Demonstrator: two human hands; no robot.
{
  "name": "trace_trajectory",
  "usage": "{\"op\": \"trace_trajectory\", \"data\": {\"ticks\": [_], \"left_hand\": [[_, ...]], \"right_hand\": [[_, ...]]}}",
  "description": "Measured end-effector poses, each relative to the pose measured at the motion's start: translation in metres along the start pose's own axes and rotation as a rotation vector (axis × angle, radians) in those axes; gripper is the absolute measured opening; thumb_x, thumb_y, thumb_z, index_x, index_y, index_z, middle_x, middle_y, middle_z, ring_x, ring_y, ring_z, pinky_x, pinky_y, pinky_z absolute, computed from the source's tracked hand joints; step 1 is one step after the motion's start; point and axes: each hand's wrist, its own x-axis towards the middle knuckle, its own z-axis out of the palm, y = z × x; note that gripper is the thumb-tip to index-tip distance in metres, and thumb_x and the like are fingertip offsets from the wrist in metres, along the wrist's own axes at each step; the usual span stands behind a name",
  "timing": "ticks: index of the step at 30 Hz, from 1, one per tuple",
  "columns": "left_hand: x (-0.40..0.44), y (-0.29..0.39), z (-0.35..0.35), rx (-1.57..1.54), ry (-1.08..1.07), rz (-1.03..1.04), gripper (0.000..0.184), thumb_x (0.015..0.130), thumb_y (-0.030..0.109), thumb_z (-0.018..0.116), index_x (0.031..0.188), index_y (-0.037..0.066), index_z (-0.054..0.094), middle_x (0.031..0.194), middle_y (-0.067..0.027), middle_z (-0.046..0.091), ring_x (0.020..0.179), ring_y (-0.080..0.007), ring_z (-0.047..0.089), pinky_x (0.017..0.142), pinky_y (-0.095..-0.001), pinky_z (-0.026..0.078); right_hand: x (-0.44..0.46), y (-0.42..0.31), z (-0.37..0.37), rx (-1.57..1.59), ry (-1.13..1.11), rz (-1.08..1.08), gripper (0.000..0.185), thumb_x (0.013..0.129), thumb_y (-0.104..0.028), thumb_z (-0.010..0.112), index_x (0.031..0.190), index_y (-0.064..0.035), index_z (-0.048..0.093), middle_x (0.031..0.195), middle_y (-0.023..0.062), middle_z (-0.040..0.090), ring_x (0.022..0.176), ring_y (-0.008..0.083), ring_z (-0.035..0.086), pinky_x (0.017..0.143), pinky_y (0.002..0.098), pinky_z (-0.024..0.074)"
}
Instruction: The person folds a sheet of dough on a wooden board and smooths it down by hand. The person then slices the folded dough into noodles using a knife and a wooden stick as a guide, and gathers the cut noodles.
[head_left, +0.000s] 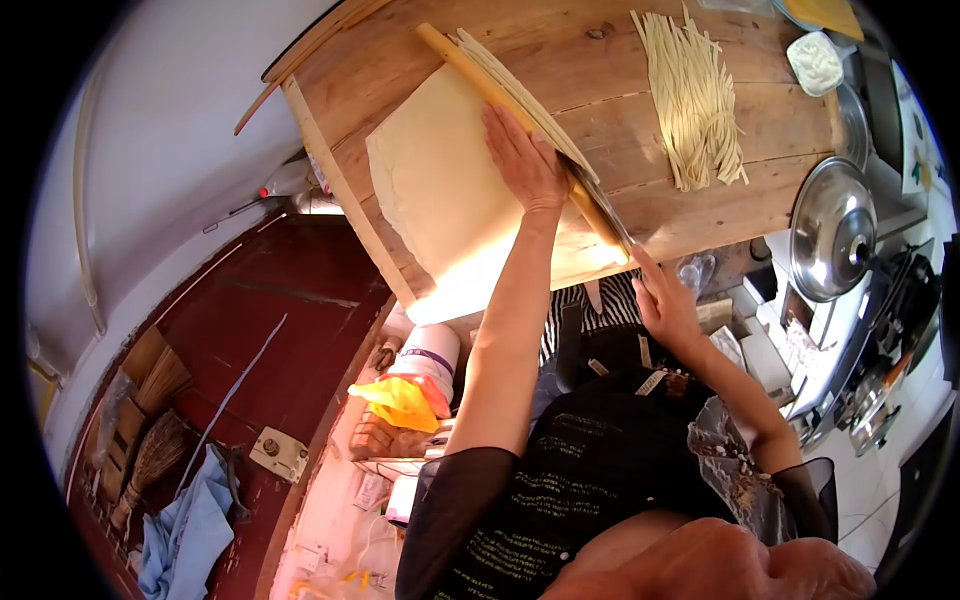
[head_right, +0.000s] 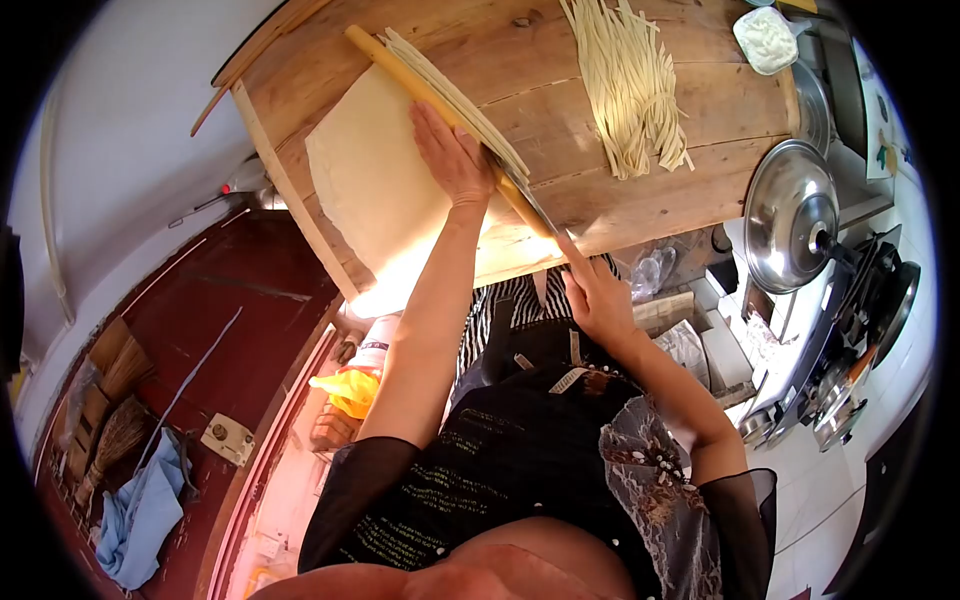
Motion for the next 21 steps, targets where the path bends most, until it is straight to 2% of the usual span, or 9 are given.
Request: {"op": "trace_trajectory", "data": {"ticks": [4, 8, 13, 17, 18, 20, 21], "left_hand": [[-0.001, 0.002, 0.001, 0.013, 0.006, -0.002, 0.059, 0.1, 0.028, 0.027, 0.146, -0.007, 0.018, 0.151, -0.027, 0.019, 0.141, -0.0393, 0.019, 0.115, -0.0492, 0.015], [0.005, -0.005, 0.005, 0.056, 0.047, 0.056, 0.056, 0.099, 0.024, 0.032, 0.145, -0.007, 0.021, 0.15, -0.0268, 0.021, 0.14, -0.0402, 0.022, 0.114, -0.0494, 0.018], [0.079, -0.026, -0.005, -0.019, 0.111, 0.095, 0.054, 0.101, 0.025, 0.032, 0.145, -0.005, 0.024, 0.149, -0.0283, 0.023, 0.135, -0.0444, 0.027, 0.111, -0.0494, 0.022], [0.081, -0.034, -0.009, -0.01, 0.157, 0.119, 0.054, 0.099, 0.022, 0.036, 0.144, -0.005, 0.026, 0.148, -0.0282, 0.026, 0.131, -0.0459, 0.031, 0.109, -0.0498, 0.025], [0.08, -0.036, -0.008, -0.01, 0.159, 0.115, 0.054, 0.099, 0.022, 0.036, 0.144, -0.005, 0.026, 0.148, -0.0282, 0.026, 0.131, -0.0459, 0.031, 0.109, -0.0498, 0.025], [0.083, -0.04, -0.005, -0.032, 0.133, 0.115, 0.055, 0.099, 0.024, 0.036, 0.144, -0.005, 0.026, 0.148, -0.0288, 0.027, 0.132, -0.046, 0.031, 0.109, -0.0491, 0.025], [0.084, -0.042, -0.003, -0.032, 0.137, 0.119, 0.055, 0.099, 0.024, 0.036, 0.144, -0.005, 0.026, 0.148, -0.0288, 0.027, 0.132, -0.046, 0.031, 0.109, -0.0491, 0.025]], "right_hand": [[0.001, 0.01, 0.011, -0.071, -0.005, 0.012, 0.056, 0.087, -0.011, 0.059, 0.14, -0.0192, 0.044, 0.075, 0.0125, 0.053, 0.061, 0.0321, 0.056, 0.052, 0.0421, 0.046], [0.059, 0.004, 0.036, -0.055, 0.048, -0.055, 0.06, 0.087, -0.011, 0.06, 0.142, -0.0225, 0.041, 0.073, 0.0117, 0.052, 0.056, 0.0303, 0.054, 0.05, 0.0405, 0.0463], [0.073, 0.004, 0.031, -0.053, 0.04, -0.073, 0.06, 0.087, -0.012, 0.06, 0.143, -0.0248, 0.04, 0.073, 0.0115, 0.052, 0.056, 0.0292, 0.054, 0.05, 0.04, 0.0465], [0.102, -0.016, 0.045, -0.049, 0.069, -0.072, 0.058, 0.089, -0.013, 0.059, 0.142, -0.0266, 0.04, 0.079, 0.0159, 0.057, 0.058, 0.0309, 0.059, 0.049, 0.0396, 0.0485], [0.13, -0.03, 0.049, 0.024, 0.048, -0.026, 0.055, 0.091, -0.016, 0.057, 0.141, -0.0277, 0.04, 0.083, 0.0192, 0.059, 0.059, 0.0338, 0.061, 0.05, 0.0415, 0.0497], [0.184, -0.042, 0.065, -0.055, 0.195, -0.146, 0.051, 0.092, -0.019, 0.053, 0.141, -0.0273, 0.041, 0.081, 0.0211, 0.061, 0.061, 0.0369, 0.061, 0.054, 0.0455, 0.05], [0.211, -0.055, 0.066, 0.021, 0.173, -0.127, 0.05, 0.092, -0.02, 0.053, 0.14, -0.026, 0.042, 0.08, 0.0217, 0.062, 0.063, 0.0383, 0.062, 0.056, 0.0467, 0.0501]]}}
